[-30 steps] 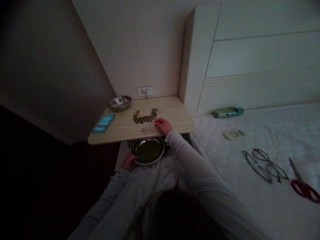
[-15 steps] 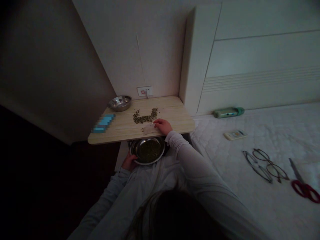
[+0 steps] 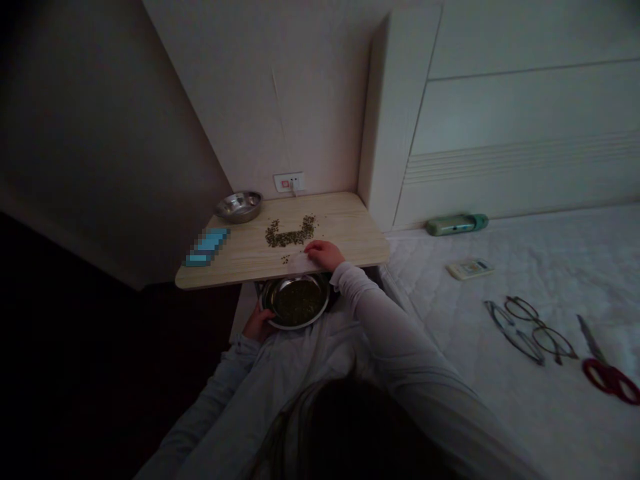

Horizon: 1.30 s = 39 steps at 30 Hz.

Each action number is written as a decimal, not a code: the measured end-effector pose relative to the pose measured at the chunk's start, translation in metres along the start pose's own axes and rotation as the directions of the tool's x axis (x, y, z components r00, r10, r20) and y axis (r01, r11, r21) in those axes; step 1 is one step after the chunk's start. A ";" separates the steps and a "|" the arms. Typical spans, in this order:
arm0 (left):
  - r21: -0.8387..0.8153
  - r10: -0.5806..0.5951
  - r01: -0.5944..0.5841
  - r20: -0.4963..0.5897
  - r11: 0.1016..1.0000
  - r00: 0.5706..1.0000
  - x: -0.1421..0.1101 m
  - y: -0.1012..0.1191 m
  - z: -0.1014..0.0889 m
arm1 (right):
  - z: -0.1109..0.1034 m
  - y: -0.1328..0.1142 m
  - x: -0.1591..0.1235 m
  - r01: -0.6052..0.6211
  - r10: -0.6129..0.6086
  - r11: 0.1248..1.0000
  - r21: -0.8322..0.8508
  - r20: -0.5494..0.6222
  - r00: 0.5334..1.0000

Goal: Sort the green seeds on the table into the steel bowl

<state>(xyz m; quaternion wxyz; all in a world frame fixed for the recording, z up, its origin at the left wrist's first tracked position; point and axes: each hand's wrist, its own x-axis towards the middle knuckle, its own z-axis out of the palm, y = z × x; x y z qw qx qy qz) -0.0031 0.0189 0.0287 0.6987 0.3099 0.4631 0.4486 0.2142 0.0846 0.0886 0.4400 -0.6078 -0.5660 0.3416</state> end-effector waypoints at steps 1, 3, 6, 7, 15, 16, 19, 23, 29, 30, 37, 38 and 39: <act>-0.002 0.003 -0.003 -0.003 1.000 1.000 0.000 0.000 0.000 | 0.000 0.000 0.000 -0.007 0.007 1.000 0.008 0.009 1.000; -0.007 0.004 -0.004 -0.006 1.000 1.000 -0.001 0.001 0.001 | -0.001 0.000 0.001 -0.009 0.008 1.000 0.029 0.005 1.000; -0.022 0.013 -0.012 0.008 1.000 1.000 -0.001 0.001 0.002 | 0.000 0.002 0.004 0.005 0.000 0.997 0.072 -0.065 0.998; -0.027 0.014 -0.014 0.009 1.000 1.000 -0.001 0.001 0.002 | 0.000 0.003 0.006 0.017 -0.009 0.997 0.080 -0.095 0.995; -0.010 -0.012 0.012 -0.017 1.000 1.000 0.001 -0.001 -0.001 | 0.004 0.009 0.014 0.070 -0.065 0.997 0.023 -0.161 0.985; -0.009 -0.013 0.013 -0.017 1.000 1.000 0.001 -0.001 -0.001 | 0.004 0.009 0.014 0.069 -0.067 0.998 0.007 -0.154 0.986; -0.010 -0.017 0.017 -0.010 1.000 1.000 0.001 -0.001 -0.001 | 0.004 0.008 0.014 0.054 -0.058 0.998 -0.029 -0.150 0.987; -0.039 0.013 -0.012 0.021 0.999 1.000 0.004 -0.004 -0.003 | 0.007 0.003 0.016 0.045 -0.054 0.997 -0.061 -0.162 0.985; -0.049 0.026 -0.025 0.016 0.998 1.000 0.005 -0.006 -0.004 | 0.014 -0.001 0.020 0.051 -0.066 0.994 -0.095 -0.167 0.984; -0.051 0.033 -0.032 0.022 0.998 0.999 0.005 -0.005 -0.004 | 0.014 -0.001 0.019 0.056 -0.071 0.994 -0.096 -0.167 0.983; -0.043 0.036 -0.035 0.019 0.998 0.999 0.005 -0.004 -0.003 | 0.011 -0.001 0.014 0.041 -0.045 0.999 -0.033 -0.134 0.990; -0.041 0.032 -0.031 0.019 0.999 0.999 0.005 -0.005 -0.003 | 0.011 -0.001 0.014 0.034 -0.037 0.999 -0.023 -0.131 0.991; -0.041 0.029 -0.028 0.019 0.999 0.999 0.005 -0.005 -0.004 | 0.011 -0.001 0.014 0.029 -0.030 0.999 -0.015 -0.129 0.991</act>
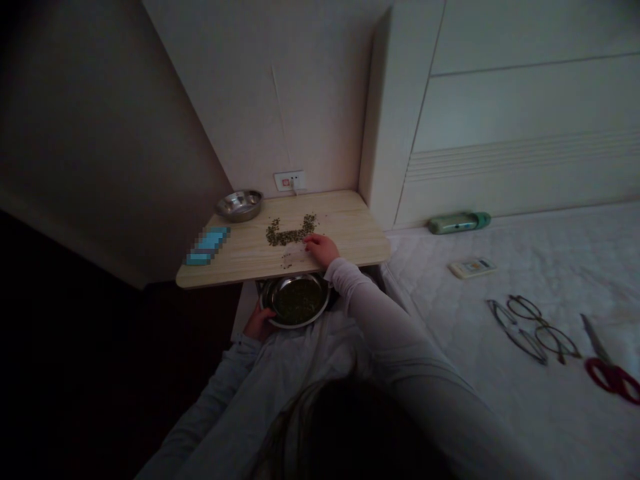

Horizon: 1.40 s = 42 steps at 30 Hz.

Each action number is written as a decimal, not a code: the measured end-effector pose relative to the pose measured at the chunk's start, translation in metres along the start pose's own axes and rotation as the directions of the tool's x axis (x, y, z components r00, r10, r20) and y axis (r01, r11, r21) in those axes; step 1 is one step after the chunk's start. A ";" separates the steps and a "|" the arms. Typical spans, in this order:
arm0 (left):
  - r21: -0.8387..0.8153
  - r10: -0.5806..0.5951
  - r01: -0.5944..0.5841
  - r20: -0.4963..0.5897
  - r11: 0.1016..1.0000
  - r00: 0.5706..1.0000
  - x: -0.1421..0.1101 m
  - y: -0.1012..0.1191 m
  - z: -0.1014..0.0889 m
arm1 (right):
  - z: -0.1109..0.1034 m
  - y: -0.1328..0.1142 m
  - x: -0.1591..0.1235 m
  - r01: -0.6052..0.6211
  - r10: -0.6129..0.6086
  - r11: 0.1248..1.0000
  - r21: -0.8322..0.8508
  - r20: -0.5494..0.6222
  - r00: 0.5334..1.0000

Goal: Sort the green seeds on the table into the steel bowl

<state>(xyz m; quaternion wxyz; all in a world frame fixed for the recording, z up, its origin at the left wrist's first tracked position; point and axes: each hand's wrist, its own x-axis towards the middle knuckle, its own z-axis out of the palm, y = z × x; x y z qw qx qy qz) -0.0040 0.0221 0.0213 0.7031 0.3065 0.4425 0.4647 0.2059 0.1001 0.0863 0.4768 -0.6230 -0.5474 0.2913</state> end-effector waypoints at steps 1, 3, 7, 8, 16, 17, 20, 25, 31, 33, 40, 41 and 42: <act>-0.001 -0.002 0.002 0.002 1.000 1.000 0.000 0.000 0.000 | 0.000 0.000 0.000 -0.006 0.006 1.000 0.007 0.000 1.000; -0.006 -0.003 0.003 0.009 1.000 1.000 0.000 0.000 -0.001 | -0.001 0.000 0.000 -0.010 0.010 1.000 0.025 -0.003 1.000; 0.008 -0.016 0.016 -0.010 1.000 1.000 -0.001 0.001 -0.001 | -0.002 -0.002 -0.002 -0.004 0.006 0.997 0.074 -0.022 1.000; 0.011 -0.018 0.018 -0.016 1.000 1.000 -0.001 0.001 -0.001 | -0.002 -0.002 -0.003 -0.010 0.012 0.997 0.082 -0.030 0.999; 0.000 0.013 -0.013 -0.007 1.000 1.000 0.001 0.000 -0.001 | -0.006 -0.004 -0.008 -0.026 0.034 0.997 0.073 -0.119 0.992; -0.003 0.014 -0.014 -0.007 1.000 1.000 0.001 0.000 -0.001 | -0.006 -0.004 -0.008 -0.026 0.034 0.997 0.069 -0.118 0.992; -0.001 0.004 -0.004 -0.010 1.000 1.000 0.000 0.000 0.000 | -0.005 -0.003 -0.009 -0.027 0.034 0.997 0.065 -0.109 0.993; 0.005 -0.010 0.011 -0.005 1.000 1.000 -0.001 0.002 0.000 | -0.005 -0.004 -0.009 -0.035 0.040 0.998 0.056 -0.093 0.995; 0.018 -0.019 0.019 -0.017 1.000 1.000 0.000 0.001 -0.001 | -0.007 -0.007 -0.011 -0.049 0.055 0.996 0.074 -0.085 0.995; 0.023 -0.016 0.017 -0.012 1.000 1.000 0.000 0.000 -0.001 | -0.007 -0.008 -0.011 -0.052 0.060 0.995 0.087 -0.096 0.994; 0.024 -0.014 0.015 -0.010 1.000 1.000 -0.002 0.000 0.000 | -0.022 0.000 -0.015 -0.036 0.057 0.982 0.188 -0.110 0.992; 0.023 -0.014 0.014 -0.011 1.000 1.000 -0.002 0.000 0.000 | -0.027 0.003 -0.018 -0.048 0.071 0.982 0.185 -0.123 0.990; 0.024 -0.014 0.015 -0.010 1.000 1.000 -0.002 0.000 0.000 | -0.033 0.006 -0.021 -0.060 0.085 0.983 0.171 -0.137 0.987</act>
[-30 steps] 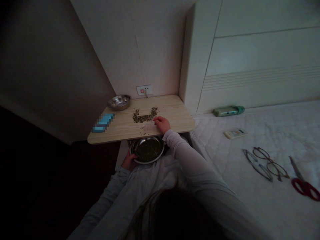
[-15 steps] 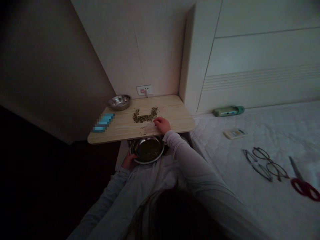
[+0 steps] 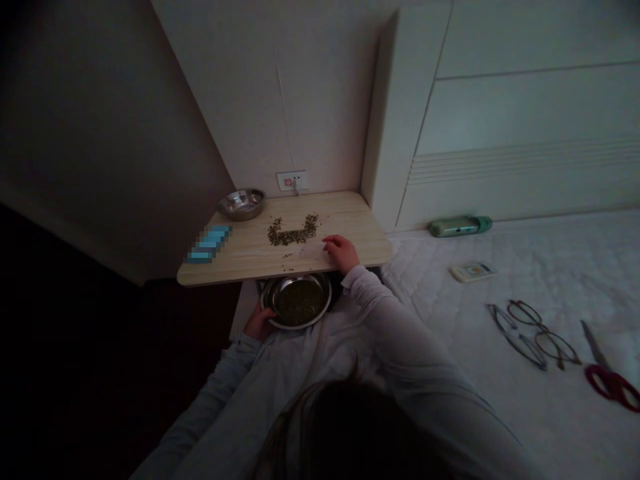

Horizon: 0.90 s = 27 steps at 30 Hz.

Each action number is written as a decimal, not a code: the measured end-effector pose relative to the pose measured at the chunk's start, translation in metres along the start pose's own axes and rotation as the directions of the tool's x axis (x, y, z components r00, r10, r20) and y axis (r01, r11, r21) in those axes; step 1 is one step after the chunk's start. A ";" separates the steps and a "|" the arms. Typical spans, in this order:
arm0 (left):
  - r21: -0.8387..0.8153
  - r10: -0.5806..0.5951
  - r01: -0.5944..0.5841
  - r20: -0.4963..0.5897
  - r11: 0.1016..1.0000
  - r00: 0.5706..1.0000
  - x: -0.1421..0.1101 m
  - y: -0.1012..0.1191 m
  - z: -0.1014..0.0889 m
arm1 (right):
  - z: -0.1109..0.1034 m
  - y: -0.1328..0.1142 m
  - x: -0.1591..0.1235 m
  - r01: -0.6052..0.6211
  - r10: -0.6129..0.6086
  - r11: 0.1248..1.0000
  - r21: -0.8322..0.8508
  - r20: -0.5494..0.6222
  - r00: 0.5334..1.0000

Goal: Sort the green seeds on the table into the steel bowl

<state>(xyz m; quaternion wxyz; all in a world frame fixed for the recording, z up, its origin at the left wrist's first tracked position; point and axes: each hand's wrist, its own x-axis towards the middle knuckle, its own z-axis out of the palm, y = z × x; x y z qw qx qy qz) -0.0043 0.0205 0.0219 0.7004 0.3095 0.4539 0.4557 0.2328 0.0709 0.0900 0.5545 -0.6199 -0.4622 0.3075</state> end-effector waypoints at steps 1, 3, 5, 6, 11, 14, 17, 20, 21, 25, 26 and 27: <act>0.001 -0.003 0.003 0.001 1.000 1.000 0.000 0.000 0.000 | -0.007 0.002 -0.003 0.005 -0.005 1.000 -0.022 -0.006 1.000; -0.007 -0.011 0.011 0.001 1.000 1.000 0.001 -0.001 0.000 | -0.018 0.007 -0.010 0.022 -0.023 0.997 -0.071 -0.019 1.000; -0.023 -0.011 0.011 0.002 1.000 1.000 0.002 -0.002 0.000 | -0.024 0.010 -0.017 0.042 -0.043 0.995 -0.093 -0.011 0.999; -0.031 -0.007 0.007 0.003 0.999 1.000 0.002 -0.002 0.000 | -0.025 0.011 -0.021 0.056 -0.056 0.994 -0.093 0.004 0.998; -0.040 -0.012 0.012 0.008 0.999 1.000 0.003 -0.003 0.000 | -0.013 0.005 -0.030 0.080 -0.075 0.996 -0.032 0.116 0.990; -0.025 -0.014 0.015 0.011 1.000 1.000 0.003 -0.002 0.000 | -0.001 -0.005 -0.025 0.035 -0.036 0.999 0.009 0.123 0.992; -0.024 -0.007 0.007 0.005 1.000 1.000 0.002 -0.001 0.000 | 0.012 -0.012 -0.015 0.070 -0.072 0.997 0.023 0.124 0.990; -0.026 -0.008 0.008 0.004 1.000 1.000 0.000 0.000 0.000 | 0.023 -0.011 -0.007 0.084 -0.080 0.996 -0.035 0.110 0.991; -0.027 -0.006 0.006 0.007 1.000 1.000 -0.001 0.000 0.000 | 0.025 -0.009 -0.006 0.086 -0.080 0.994 -0.066 0.088 0.993; -0.018 0.006 -0.006 0.012 1.000 1.000 -0.002 0.001 0.001 | 0.026 -0.002 -0.007 0.109 -0.111 0.984 -0.139 -0.007 0.994; -0.016 0.007 -0.007 0.011 1.000 1.000 -0.002 0.001 0.001 | 0.025 -0.001 -0.007 0.110 -0.113 0.984 -0.139 -0.012 0.994; -0.017 0.007 -0.007 0.008 1.000 1.000 -0.001 0.001 0.001 | 0.024 -0.001 -0.008 0.106 -0.108 0.985 -0.135 -0.010 0.994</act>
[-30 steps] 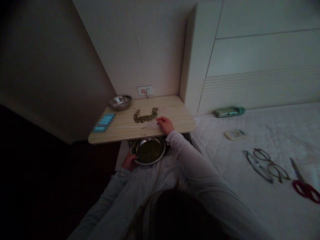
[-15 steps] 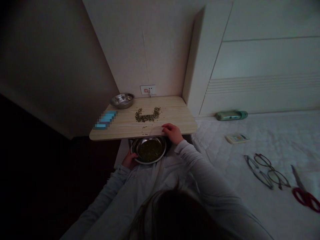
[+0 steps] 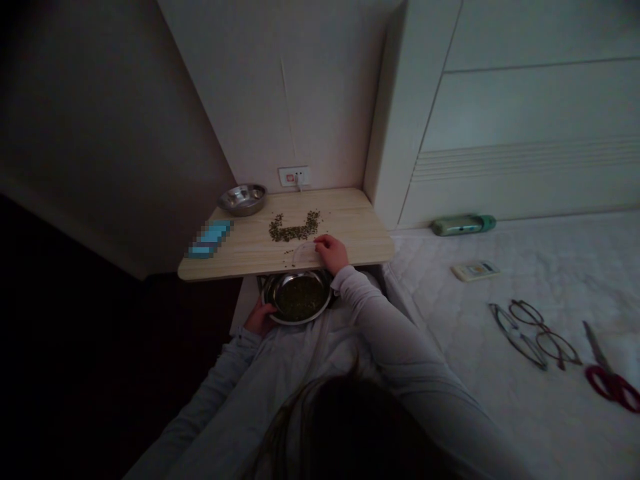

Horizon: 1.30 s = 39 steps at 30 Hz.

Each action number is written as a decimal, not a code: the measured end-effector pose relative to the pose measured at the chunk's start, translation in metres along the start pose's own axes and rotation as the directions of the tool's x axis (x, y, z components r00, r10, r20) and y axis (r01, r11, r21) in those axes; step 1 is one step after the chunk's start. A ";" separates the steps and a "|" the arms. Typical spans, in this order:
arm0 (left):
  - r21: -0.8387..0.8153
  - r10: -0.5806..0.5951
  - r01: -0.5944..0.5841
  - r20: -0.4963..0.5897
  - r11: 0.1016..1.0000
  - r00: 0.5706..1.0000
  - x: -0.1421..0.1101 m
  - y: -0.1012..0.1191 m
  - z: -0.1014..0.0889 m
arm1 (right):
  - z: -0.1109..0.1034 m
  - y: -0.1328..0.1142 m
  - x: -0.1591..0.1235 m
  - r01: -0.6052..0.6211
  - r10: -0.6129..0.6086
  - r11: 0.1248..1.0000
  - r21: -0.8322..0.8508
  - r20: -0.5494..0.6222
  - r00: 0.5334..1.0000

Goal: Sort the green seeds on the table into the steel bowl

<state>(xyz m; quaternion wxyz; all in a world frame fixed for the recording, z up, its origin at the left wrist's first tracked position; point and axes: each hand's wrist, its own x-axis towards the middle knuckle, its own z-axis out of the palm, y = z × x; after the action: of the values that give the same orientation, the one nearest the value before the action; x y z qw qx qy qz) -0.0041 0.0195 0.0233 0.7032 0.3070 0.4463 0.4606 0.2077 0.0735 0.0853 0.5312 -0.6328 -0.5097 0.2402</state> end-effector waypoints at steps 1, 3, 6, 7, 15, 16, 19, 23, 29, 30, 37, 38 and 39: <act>-0.003 0.000 0.000 -0.004 1.000 1.000 0.001 0.000 0.000 | -0.001 0.000 0.000 -0.005 0.005 1.000 0.003 0.005 1.000; -0.005 -0.002 0.002 -0.010 1.000 1.000 0.002 -0.001 0.000 | -0.002 -0.002 -0.001 -0.004 0.004 1.000 -0.003 0.016 1.000; -0.006 0.003 -0.003 -0.005 1.000 1.000 0.002 0.000 0.000 | -0.001 -0.003 -0.002 0.015 -0.015 1.000 -0.026 0.025 1.000; -0.009 0.008 -0.008 0.000 1.000 1.000 0.002 0.000 0.000 | -0.001 -0.003 -0.002 0.020 -0.019 0.999 -0.029 0.028 0.999; -0.023 -0.011 0.011 0.004 1.000 1.000 0.001 0.000 0.001 | -0.001 -0.004 -0.003 0.013 -0.013 1.000 0.000 0.043 0.999; -0.029 -0.007 0.007 0.008 1.000 1.000 0.001 0.000 0.001 | -0.001 -0.004 -0.003 0.011 -0.011 1.000 0.002 0.041 0.999; -0.037 0.002 -0.002 0.013 0.999 1.000 0.001 0.000 0.001 | -0.001 -0.003 -0.002 0.017 -0.017 1.000 0.012 0.050 0.999; -0.036 0.002 -0.002 0.004 0.999 1.000 0.001 0.000 0.001 | 0.003 0.002 0.000 -0.001 -0.001 1.000 0.022 0.087 0.996; -0.027 0.003 -0.003 -0.002 1.000 1.000 -0.002 0.002 0.002 | 0.007 0.002 0.001 0.021 -0.022 1.000 0.009 0.168 0.985; -0.024 0.006 -0.006 -0.003 1.000 1.000 -0.002 0.002 0.003 | 0.007 0.002 0.001 0.024 -0.025 1.000 0.005 0.174 0.984; -0.022 -0.003 0.003 0.002 1.000 1.000 0.001 0.002 0.001 | 0.006 0.002 0.000 0.062 -0.062 0.998 0.002 0.204 0.977; -0.017 -0.010 0.010 -0.004 1.000 1.000 0.001 0.001 0.001 | 0.006 0.002 0.001 0.058 -0.059 0.998 0.012 0.199 0.978; -0.013 -0.015 0.014 -0.010 1.000 1.000 0.001 0.001 0.000 | 0.007 0.003 0.001 0.049 -0.053 0.999 0.023 0.194 0.980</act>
<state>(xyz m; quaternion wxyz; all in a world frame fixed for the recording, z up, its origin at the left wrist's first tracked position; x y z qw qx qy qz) -0.0041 0.0212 0.0241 0.7062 0.2970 0.4491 0.4598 0.2034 0.0775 0.0810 0.4907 -0.5881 -0.5729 0.2919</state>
